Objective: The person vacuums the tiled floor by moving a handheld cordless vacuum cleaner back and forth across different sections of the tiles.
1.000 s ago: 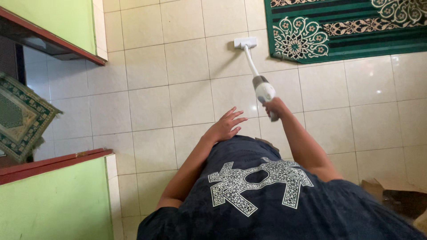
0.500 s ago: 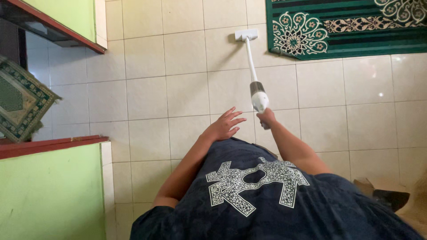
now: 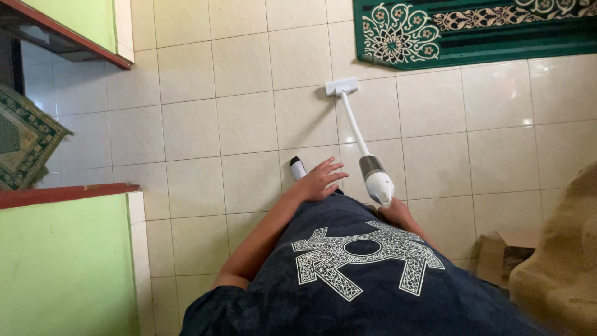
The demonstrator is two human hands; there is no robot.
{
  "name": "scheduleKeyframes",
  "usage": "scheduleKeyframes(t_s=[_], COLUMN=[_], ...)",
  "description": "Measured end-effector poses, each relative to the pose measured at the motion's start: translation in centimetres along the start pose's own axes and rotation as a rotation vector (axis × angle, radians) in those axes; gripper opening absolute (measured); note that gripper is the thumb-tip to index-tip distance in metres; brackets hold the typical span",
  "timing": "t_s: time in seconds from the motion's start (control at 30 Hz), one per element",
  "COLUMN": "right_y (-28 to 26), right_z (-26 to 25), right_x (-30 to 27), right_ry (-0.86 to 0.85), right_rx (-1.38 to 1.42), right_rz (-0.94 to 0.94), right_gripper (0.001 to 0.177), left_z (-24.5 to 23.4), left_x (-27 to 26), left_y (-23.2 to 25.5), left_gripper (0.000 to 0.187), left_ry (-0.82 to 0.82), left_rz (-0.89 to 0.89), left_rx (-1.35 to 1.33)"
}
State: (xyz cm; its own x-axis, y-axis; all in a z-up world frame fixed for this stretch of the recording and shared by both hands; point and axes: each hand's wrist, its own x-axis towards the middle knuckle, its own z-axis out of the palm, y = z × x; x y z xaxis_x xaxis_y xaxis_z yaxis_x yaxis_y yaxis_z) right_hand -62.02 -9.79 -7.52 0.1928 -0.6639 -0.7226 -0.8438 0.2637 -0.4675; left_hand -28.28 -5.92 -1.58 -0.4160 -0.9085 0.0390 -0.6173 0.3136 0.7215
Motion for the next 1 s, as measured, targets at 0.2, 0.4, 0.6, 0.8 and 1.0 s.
scheduleKeyframes(t_s=[0.2,0.4,0.6,0.8,1.0], right_y=[0.0,-6.3,-15.5,-23.8,-28.4], right_z=[-2.1,-3.5,-7.8,-11.7,-12.1], right_x=[2.5,10.7,19.2,27.0,31.2], right_ry=[-0.096,-0.103,-0.097,-0.099,-0.049], right_rx=[0.125,0.349,0.368,0.356,0.337], right_rz=[0.072,0.124,0.081,0.087,0.091], right_gripper=[0.028,0.024,0.025,0.022,0.022], left_z=[0.5,0.3,-2.1,-7.1,-12.0], left_x=[1.8,3.7,6.3,9.7,13.3], left_y=[-0.4,-0.8,-3.2,-7.5,-11.6], left_gripper=[0.055,0.055,0.054,0.054,0.053], left_ry=[0.035,0.001,0.044,0.057,0.034], left_rz=[0.023,0.023,-0.004,-0.044,-0.019], left_rx=[0.03,0.024,0.037,0.007,0.065])
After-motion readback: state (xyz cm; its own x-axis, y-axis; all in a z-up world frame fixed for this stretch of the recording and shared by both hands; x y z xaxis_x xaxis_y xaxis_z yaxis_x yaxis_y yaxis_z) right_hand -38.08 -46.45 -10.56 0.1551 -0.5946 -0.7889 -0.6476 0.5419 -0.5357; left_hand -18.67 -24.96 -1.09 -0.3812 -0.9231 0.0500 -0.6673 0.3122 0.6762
